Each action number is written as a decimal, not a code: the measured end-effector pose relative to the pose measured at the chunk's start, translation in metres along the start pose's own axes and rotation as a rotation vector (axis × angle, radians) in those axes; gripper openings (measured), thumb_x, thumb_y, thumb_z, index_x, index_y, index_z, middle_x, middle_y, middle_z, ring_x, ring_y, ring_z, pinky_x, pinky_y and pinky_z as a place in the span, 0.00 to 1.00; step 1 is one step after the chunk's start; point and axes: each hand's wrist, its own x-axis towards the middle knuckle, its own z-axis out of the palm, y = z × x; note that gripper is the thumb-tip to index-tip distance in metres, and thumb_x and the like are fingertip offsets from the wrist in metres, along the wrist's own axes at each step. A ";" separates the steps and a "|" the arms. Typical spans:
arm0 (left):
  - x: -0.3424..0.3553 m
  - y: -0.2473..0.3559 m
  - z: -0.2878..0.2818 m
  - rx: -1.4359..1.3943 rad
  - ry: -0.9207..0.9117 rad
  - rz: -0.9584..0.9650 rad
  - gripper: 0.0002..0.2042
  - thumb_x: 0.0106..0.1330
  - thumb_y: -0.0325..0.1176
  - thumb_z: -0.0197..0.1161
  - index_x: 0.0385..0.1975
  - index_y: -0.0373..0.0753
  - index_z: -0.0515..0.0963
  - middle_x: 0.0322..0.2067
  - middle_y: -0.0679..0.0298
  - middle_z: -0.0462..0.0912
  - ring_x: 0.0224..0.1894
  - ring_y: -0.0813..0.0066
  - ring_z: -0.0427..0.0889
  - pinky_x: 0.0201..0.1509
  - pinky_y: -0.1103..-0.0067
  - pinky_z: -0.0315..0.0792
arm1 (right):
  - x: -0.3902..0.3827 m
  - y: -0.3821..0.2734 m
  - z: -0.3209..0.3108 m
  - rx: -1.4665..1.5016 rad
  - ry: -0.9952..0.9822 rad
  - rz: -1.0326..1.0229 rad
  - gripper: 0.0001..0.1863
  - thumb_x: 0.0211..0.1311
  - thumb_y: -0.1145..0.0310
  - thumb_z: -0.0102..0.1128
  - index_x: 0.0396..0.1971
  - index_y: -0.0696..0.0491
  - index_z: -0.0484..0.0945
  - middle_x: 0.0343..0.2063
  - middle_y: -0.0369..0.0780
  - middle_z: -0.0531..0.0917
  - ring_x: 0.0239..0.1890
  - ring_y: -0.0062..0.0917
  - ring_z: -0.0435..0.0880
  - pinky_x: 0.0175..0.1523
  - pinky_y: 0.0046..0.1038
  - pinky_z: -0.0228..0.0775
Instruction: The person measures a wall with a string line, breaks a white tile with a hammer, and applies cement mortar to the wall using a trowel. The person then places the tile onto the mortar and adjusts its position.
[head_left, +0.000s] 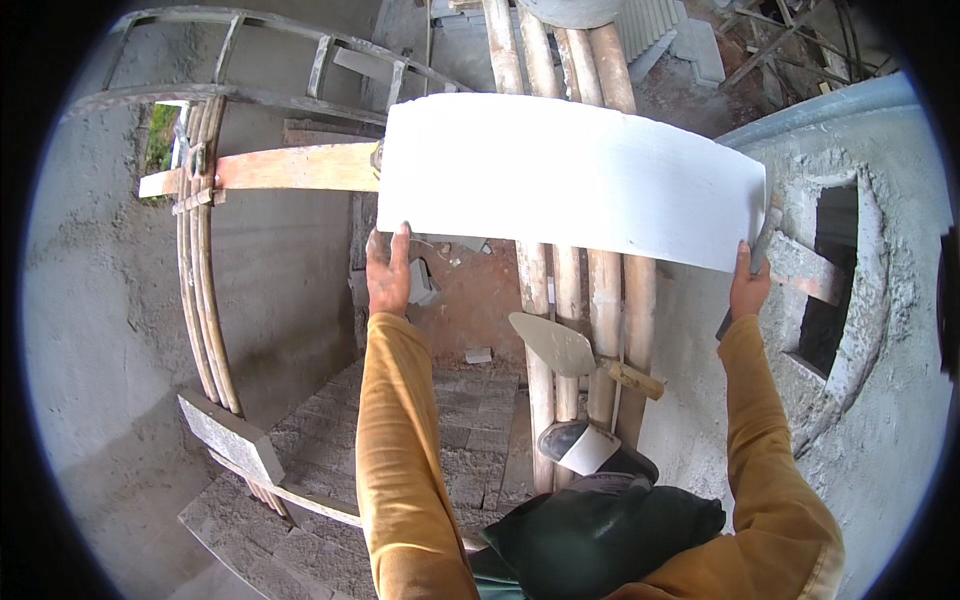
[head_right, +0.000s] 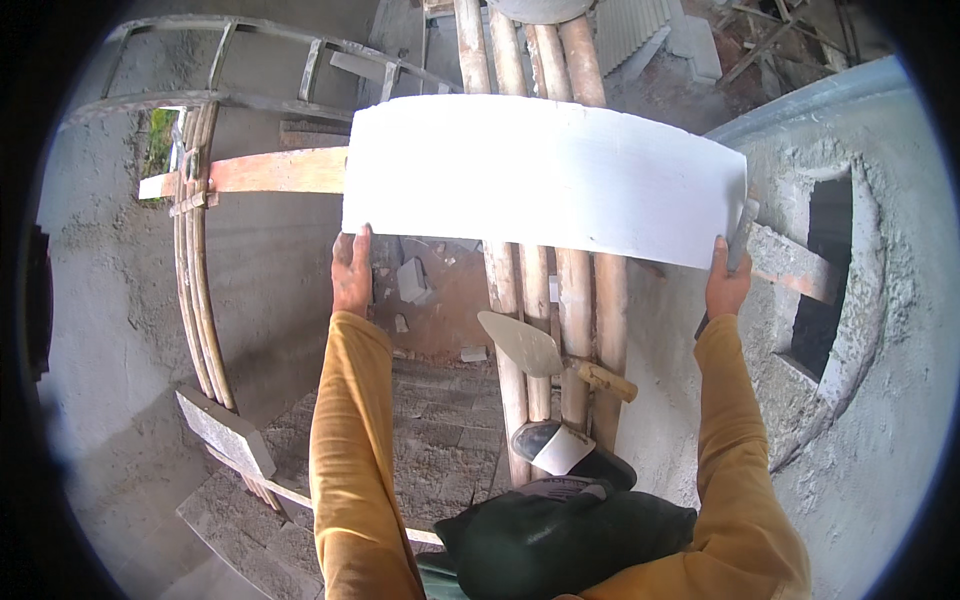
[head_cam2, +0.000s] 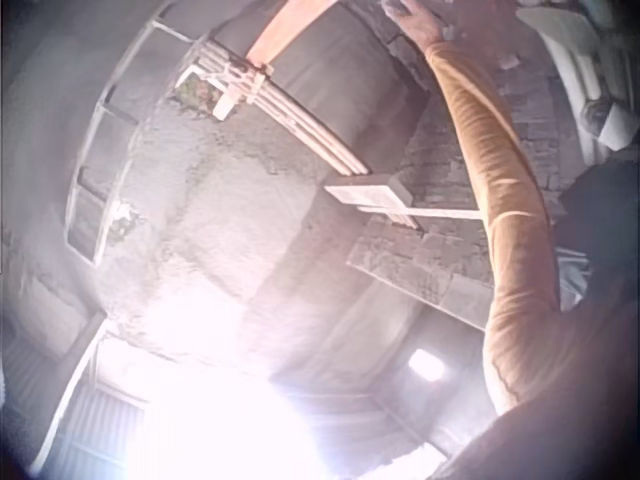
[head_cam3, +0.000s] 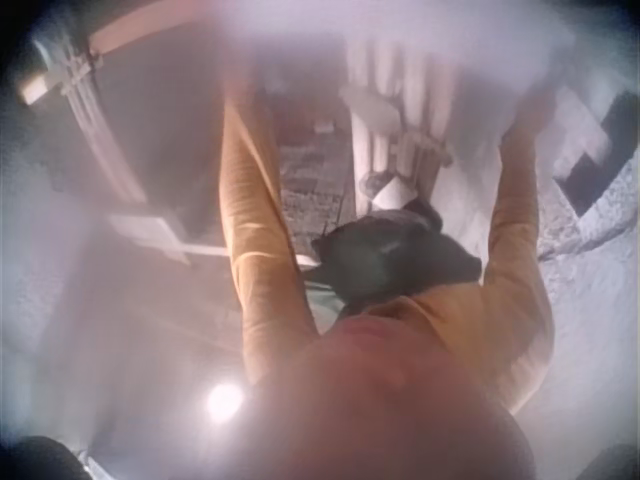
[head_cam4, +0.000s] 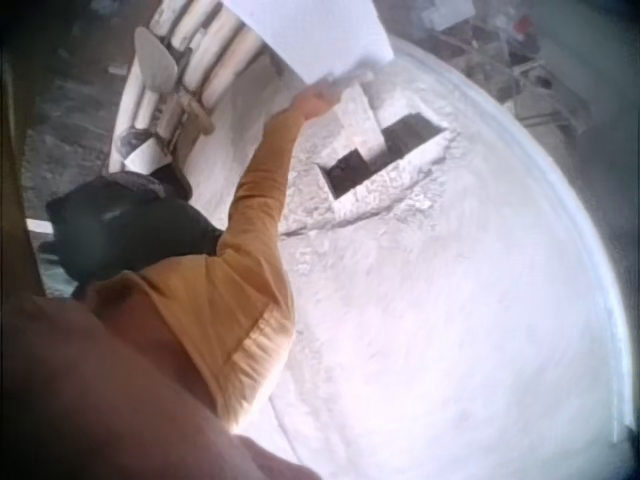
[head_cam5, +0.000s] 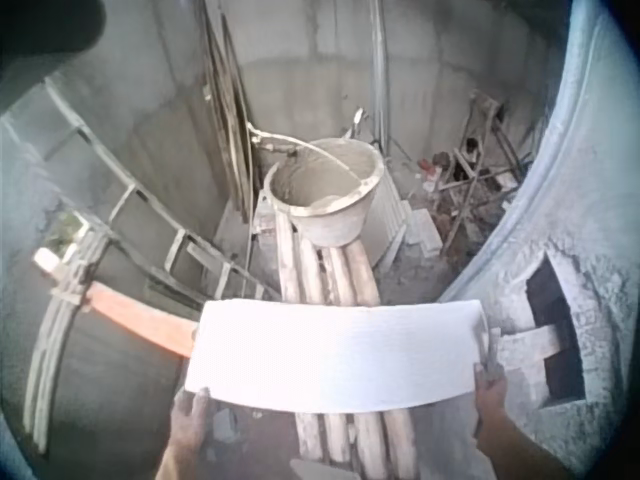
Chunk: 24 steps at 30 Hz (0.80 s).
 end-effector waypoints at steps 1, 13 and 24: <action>0.006 0.007 0.004 -0.038 -0.022 -0.031 0.41 0.62 0.53 0.61 0.64 0.25 0.56 0.64 0.44 0.60 0.67 0.57 0.58 0.70 0.70 0.51 | 0.002 0.002 0.001 -0.002 0.003 0.009 0.30 0.64 0.56 0.59 0.52 0.68 0.71 0.47 0.52 0.78 0.50 0.35 0.77 0.56 0.31 0.66; -0.048 -0.034 0.002 -0.544 -0.024 -0.014 0.31 0.56 0.47 0.66 0.55 0.35 0.66 0.48 0.60 0.72 0.53 0.67 0.69 0.59 0.67 0.61 | 0.039 -0.003 0.002 0.085 -0.182 0.007 0.33 0.62 0.52 0.60 0.51 0.69 0.71 0.44 0.50 0.79 0.48 0.31 0.76 0.55 0.29 0.66; -0.044 -0.089 -0.011 -0.574 -0.148 -0.266 0.42 0.62 0.60 0.54 0.67 0.32 0.54 0.64 0.54 0.60 0.65 0.60 0.61 0.67 0.68 0.54 | 0.070 -0.014 -0.004 -0.059 -0.130 -0.102 0.42 0.58 0.49 0.63 0.54 0.75 0.65 0.50 0.57 0.74 0.52 0.37 0.74 0.58 0.30 0.64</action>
